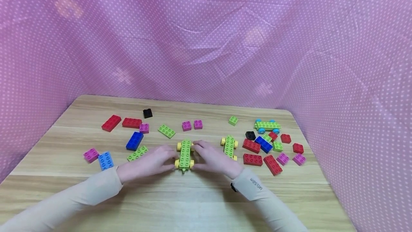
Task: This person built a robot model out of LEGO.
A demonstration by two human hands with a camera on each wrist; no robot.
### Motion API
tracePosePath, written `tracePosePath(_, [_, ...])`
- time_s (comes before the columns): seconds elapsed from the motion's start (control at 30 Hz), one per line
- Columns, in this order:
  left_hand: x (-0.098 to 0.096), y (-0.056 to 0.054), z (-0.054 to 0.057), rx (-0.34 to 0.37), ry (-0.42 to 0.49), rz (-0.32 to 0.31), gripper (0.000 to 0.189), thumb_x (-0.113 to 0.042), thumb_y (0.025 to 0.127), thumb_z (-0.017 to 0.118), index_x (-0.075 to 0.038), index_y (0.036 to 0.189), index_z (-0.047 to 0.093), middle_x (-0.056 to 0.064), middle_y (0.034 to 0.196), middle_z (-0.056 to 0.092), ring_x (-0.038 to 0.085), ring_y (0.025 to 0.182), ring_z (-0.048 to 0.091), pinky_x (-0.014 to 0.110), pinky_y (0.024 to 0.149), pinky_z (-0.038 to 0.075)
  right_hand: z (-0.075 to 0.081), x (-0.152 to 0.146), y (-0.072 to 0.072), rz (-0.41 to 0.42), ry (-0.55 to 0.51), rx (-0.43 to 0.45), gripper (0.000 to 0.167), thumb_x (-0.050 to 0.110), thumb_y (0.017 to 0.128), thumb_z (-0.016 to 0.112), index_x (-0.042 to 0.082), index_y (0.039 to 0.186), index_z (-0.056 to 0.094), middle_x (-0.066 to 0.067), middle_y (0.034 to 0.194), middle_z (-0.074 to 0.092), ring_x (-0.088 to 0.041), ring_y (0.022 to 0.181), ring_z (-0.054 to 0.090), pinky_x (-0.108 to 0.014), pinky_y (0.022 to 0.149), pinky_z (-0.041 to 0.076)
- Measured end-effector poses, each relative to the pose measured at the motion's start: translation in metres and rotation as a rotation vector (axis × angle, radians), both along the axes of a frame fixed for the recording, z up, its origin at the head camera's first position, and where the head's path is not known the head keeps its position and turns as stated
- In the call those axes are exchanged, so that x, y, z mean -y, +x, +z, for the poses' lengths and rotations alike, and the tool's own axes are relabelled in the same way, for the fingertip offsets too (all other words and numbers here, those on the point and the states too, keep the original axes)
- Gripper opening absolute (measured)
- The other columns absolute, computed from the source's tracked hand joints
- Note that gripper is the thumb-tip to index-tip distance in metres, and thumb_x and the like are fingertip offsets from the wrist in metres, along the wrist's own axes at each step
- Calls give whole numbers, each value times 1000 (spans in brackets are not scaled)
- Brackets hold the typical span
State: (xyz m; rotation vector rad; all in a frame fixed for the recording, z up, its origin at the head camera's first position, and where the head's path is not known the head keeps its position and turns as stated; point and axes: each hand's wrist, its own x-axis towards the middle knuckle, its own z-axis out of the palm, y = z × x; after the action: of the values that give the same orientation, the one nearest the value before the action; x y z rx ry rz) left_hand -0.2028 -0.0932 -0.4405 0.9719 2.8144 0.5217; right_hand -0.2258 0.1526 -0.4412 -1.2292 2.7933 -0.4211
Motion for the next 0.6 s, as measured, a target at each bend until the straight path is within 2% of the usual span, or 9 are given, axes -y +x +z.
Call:
tracePosePath(0.27, [4,3,0,14,54,2,18,-24,91,72,-17,108,71,-2,101,74,8,88,67,24,81,58,2,5,1,0,-8,9,68,40,85,75,6,139,52,-16,149,50,-29,134,53,-42,115,44])
tracePosePath(0.43, [6,3,-3,14,57,0,22,-25,92,70,-17,112,70,-2,103,75,8,90,69,23,82,59,1,4,1,7,0,6,69,42,85,75,8,140,52,-15,150,49,-29,134,53,-42,115,44])
tracePosePath(0.6, [5,3,-3,25,65,5,19,-25,91,71,-18,109,71,-3,98,75,6,84,67,21,78,58,2,2,-1,32,8,-18,68,43,86,74,8,140,52,-14,149,50,-29,133,54,-43,113,46])
